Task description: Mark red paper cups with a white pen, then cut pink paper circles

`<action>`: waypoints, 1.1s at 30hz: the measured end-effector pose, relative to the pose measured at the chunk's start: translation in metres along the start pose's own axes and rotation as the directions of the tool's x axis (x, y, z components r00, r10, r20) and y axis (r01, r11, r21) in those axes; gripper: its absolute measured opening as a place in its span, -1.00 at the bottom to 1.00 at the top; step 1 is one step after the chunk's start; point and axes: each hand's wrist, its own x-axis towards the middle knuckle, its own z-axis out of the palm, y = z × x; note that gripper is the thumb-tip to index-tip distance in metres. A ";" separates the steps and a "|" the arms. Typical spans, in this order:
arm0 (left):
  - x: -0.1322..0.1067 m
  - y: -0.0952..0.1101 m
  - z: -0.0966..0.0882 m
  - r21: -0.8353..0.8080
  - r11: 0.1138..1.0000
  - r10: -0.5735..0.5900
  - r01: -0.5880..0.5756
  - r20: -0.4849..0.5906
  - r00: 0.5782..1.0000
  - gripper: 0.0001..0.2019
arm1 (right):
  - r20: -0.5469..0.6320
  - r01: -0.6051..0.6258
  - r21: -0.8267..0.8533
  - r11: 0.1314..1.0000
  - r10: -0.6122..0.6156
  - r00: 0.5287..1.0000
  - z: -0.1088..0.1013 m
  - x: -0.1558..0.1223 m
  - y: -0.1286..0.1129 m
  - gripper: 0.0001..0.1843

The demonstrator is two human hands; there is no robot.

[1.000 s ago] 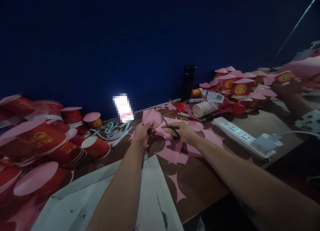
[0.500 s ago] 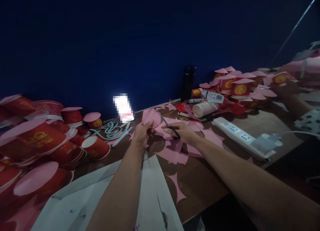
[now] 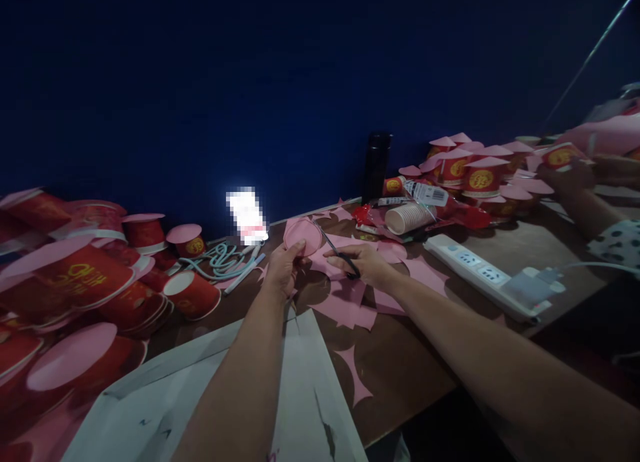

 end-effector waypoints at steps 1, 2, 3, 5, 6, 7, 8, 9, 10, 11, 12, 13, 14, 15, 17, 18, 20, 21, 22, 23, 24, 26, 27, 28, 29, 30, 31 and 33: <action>0.000 0.000 0.000 0.002 1.000 0.000 0.000 -0.009 1.000 -0.64 | 0.000 0.001 0.000 1.000 -0.001 1.000 0.000 0.000 0.001 -0.43; 0.000 0.000 0.000 0.003 1.000 0.001 -0.001 -0.016 1.000 -0.64 | 0.003 0.002 -0.001 1.000 -0.002 1.000 0.000 0.000 0.001 -0.44; 0.000 0.000 0.000 0.005 1.000 0.000 0.000 -0.021 1.000 -0.63 | 0.007 0.003 0.000 1.000 -0.003 1.000 0.000 0.000 0.001 -0.44; 0.001 0.000 -0.001 0.001 1.000 0.007 -0.007 -0.024 1.000 -0.63 | 0.010 0.005 0.004 1.000 -0.005 1.000 0.000 0.000 0.000 -0.45; 0.001 0.000 -0.001 -0.001 1.000 0.010 -0.010 -0.025 1.000 -0.64 | 0.010 0.003 0.005 1.000 -0.003 1.000 0.000 0.000 -0.001 -0.45; 0.001 0.000 -0.001 0.001 1.000 0.010 -0.010 -0.029 1.000 -0.64 | 0.008 -0.003 0.006 1.000 0.003 1.000 0.000 -0.001 -0.002 -0.45; 0.002 -0.001 -0.001 0.005 1.000 0.009 -0.009 -0.035 0.999 -0.64 | 0.004 -0.011 0.008 1.000 0.011 1.000 0.000 -0.001 -0.003 -0.45; 0.002 -0.001 -0.001 0.010 1.000 0.009 -0.008 -0.043 0.999 -0.64 | 0.003 -0.018 0.010 1.000 0.018 1.000 0.000 -0.001 -0.004 -0.44; 0.002 0.000 -0.001 0.016 1.000 0.008 -0.007 -0.052 0.999 -0.64 | 0.003 -0.021 0.010 1.000 0.021 1.000 0.001 -0.001 -0.004 -0.44; 0.002 0.000 -0.001 0.022 1.000 0.008 -0.007 -0.058 0.998 -0.64 | 0.005 -0.018 0.007 1.000 0.018 1.000 0.000 -0.001 -0.003 -0.45; 0.001 0.000 -0.001 0.027 1.000 0.010 -0.008 -0.063 0.998 -0.64 | 0.007 -0.011 0.001 1.000 0.011 1.000 0.000 0.000 -0.003 -0.46; 0.001 0.000 -0.001 0.027 1.000 0.013 -0.012 -0.066 0.998 -0.65 | 0.010 0.000 -0.005 1.000 0.000 1.000 0.000 0.000 -0.001 -0.48; 0.001 0.000 0.000 0.026 1.000 0.017 -0.016 -0.066 0.998 -0.65 | 0.012 0.009 -0.011 1.000 -0.009 1.000 -0.001 0.001 0.001 -0.50; 0.001 0.000 0.000 0.024 1.000 0.020 -0.019 -0.067 0.998 -0.65 | 0.014 0.015 -0.017 1.000 -0.015 1.000 -0.001 0.002 0.003 -0.51; 0.001 0.000 0.000 0.024 0.999 0.026 -0.024 -0.076 0.997 -0.65 | 0.019 0.017 -0.018 1.000 -0.017 1.000 -0.002 0.003 0.006 -0.50; 0.001 0.000 -0.001 0.024 0.999 0.027 -0.025 -0.082 0.996 -0.65 | 0.021 0.018 -0.018 1.000 -0.018 1.000 -0.002 0.004 0.008 -0.49; 0.001 0.000 -0.001 0.022 0.999 0.026 -0.024 -0.088 0.996 -0.65 | 0.022 0.026 -0.024 0.999 -0.025 0.999 -0.003 0.005 0.010 -0.48; 0.002 0.000 -0.001 0.020 1.000 0.026 -0.024 -0.089 0.996 -0.65 | 0.021 0.031 -0.030 0.999 -0.031 0.999 -0.003 0.005 0.011 -0.48; 0.002 0.000 -0.002 0.020 1.000 0.026 -0.024 -0.088 0.996 -0.65 | 0.020 0.036 -0.038 0.999 -0.036 0.999 -0.003 0.005 0.011 -0.48; 0.002 0.000 -0.002 0.023 0.999 0.026 -0.024 -0.090 0.996 -0.64 | 0.018 0.039 -0.044 0.998 -0.038 0.999 -0.003 0.005 0.011 -0.49; 0.001 0.000 -0.002 0.029 0.999 0.027 -0.024 -0.095 0.995 -0.64 | 0.014 0.038 -0.046 0.998 -0.037 0.999 -0.003 0.005 0.011 -0.49; 0.001 0.000 -0.001 0.044 0.999 0.025 -0.021 -0.108 0.994 -0.64 | 0.013 0.026 -0.046 0.999 -0.025 1.000 -0.002 0.005 0.009 -0.48; 0.001 0.001 -0.001 0.049 0.999 0.023 -0.018 -0.113 0.993 -0.64 | 0.010 0.019 -0.045 0.999 -0.018 1.000 -0.002 0.005 0.008 -0.48; 0.000 0.001 -0.001 0.052 0.999 0.021 -0.016 -0.114 0.993 -0.64 | 0.010 0.015 -0.046 0.999 -0.014 1.000 -0.002 0.004 0.007 -0.47; 0.000 0.001 0.000 0.052 0.999 0.021 -0.015 -0.111 0.994 -0.63 | 0.009 0.013 -0.049 0.999 -0.013 1.000 -0.001 0.004 0.006 -0.47; 0.000 0.002 0.000 0.050 0.999 0.020 -0.015 -0.105 0.994 -0.64 | 0.007 0.013 -0.056 0.998 -0.013 1.000 -0.001 0.003 0.005 -0.47; 0.000 0.002 0.000 0.046 0.999 0.019 -0.015 -0.101 0.995 -0.64 | 0.004 0.014 -0.063 0.998 -0.014 1.000 -0.001 0.003 0.004 -0.47; 0.000 0.002 0.000 0.041 0.999 0.015 -0.011 -0.101 0.995 -0.64 | 0.002 0.010 -0.075 0.997 -0.010 1.000 -0.001 0.003 0.004 -0.47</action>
